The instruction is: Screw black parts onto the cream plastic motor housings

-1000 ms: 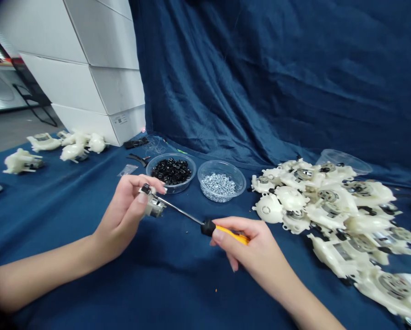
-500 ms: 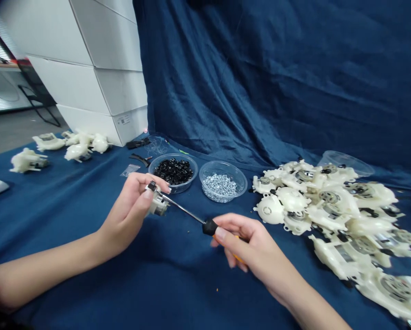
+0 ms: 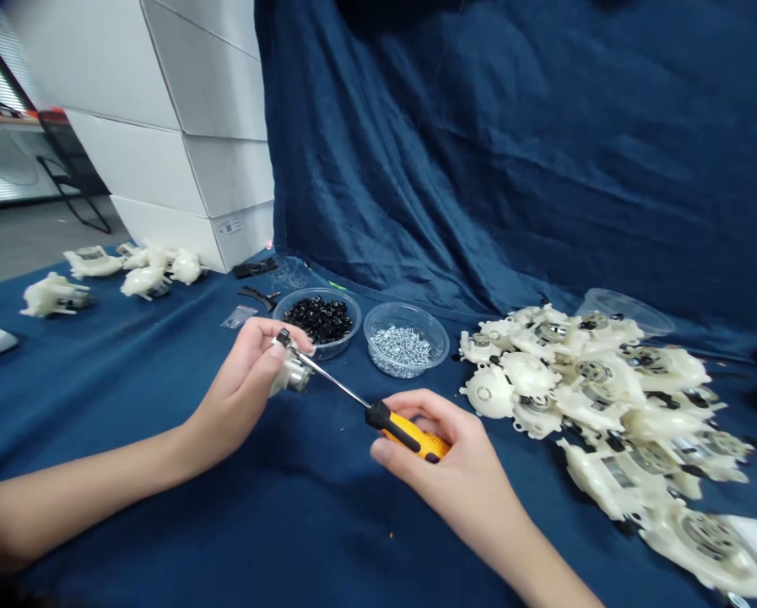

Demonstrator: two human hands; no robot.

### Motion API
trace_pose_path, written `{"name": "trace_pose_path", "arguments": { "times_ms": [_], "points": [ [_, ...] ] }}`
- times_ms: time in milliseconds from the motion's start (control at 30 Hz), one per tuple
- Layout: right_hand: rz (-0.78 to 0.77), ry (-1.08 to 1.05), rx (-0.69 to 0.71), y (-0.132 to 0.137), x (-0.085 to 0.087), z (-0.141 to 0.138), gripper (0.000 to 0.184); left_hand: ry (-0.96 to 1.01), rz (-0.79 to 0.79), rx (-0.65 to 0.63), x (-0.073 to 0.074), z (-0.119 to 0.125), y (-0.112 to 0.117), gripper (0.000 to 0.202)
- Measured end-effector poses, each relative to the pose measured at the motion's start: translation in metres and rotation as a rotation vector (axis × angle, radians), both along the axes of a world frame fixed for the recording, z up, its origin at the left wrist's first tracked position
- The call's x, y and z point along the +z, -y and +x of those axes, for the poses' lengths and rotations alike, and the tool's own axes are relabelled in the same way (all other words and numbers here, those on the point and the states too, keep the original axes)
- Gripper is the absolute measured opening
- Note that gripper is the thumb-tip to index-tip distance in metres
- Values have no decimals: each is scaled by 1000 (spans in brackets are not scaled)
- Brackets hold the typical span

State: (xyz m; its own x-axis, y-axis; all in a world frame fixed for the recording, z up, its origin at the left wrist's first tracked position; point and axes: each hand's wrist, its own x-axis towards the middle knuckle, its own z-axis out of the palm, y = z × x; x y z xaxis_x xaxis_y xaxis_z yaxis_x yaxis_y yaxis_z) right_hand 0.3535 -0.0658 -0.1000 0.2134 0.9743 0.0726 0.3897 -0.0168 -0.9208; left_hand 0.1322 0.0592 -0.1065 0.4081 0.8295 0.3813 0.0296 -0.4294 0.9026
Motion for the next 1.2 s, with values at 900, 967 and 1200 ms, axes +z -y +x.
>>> {"name": "trace_pose_path", "arguments": {
  "times_ms": [900, 967, 1200],
  "points": [
    [-362, -326, 232, -3, 14, 25, 46, 47, 245, 42, 9, -7, -6, 9],
    [-192, 33, 123, -3, 16, 36, 40, 126, 208, 96, 18, -9, -9, 9],
    [-4, 748, 217, -11, 2, 46, 14, 327, -560, -506, 47, -12, 0, 20]
  ]
}}
